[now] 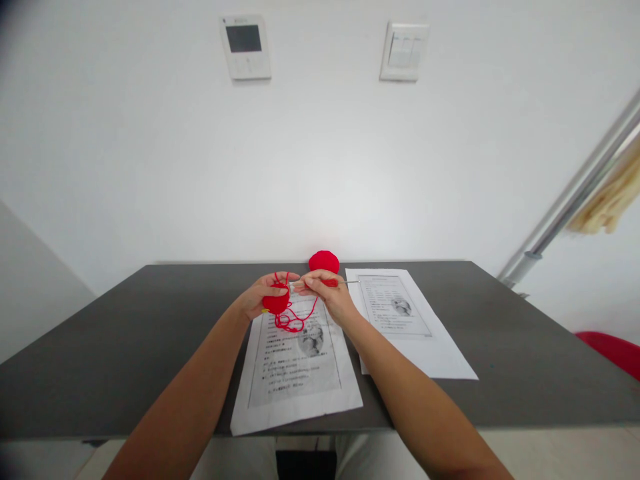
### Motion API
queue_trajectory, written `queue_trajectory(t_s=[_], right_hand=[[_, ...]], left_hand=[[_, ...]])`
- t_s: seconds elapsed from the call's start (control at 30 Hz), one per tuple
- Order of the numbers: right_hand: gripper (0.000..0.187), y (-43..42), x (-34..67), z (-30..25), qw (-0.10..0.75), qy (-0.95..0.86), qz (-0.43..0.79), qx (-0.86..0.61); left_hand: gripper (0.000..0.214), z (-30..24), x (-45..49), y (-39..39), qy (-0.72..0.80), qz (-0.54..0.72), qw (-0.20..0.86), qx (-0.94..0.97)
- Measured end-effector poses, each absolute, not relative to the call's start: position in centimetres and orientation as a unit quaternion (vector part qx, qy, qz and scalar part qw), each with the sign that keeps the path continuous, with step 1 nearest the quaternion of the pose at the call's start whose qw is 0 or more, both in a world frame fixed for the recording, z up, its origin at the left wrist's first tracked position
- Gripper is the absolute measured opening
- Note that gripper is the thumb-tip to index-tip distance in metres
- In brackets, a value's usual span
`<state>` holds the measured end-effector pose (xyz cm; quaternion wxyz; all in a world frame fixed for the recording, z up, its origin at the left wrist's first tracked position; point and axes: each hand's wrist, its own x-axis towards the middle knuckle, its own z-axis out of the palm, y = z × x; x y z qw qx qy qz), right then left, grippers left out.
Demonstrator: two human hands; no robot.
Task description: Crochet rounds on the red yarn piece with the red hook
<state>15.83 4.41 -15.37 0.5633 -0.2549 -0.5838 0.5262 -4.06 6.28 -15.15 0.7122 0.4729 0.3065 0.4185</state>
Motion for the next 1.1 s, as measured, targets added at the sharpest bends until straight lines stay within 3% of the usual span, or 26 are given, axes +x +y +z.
queue_trajectory(t_s=[0.27, 0.6, 1.1], right_hand=[[0.017, 3.8, 15.8, -15.2, 0.576, -0.662, 0.399, -0.267], [0.018, 4.6, 16.4, -16.1, 0.527, -0.743, 0.33, -0.249], [0.02, 5.1, 17.2, -15.9, 0.527, -0.735, 0.319, -0.285]], left_hand=[[0.055, -14.6, -3.4, 5.8, 0.313, 0.441, 0.698, 0.469], [0.08, -15.0, -2.5, 5.8, 0.325, 0.445, 0.679, 0.486], [0.052, -15.2, -2.0, 6.1, 0.355, 0.499, 0.593, 0.522]])
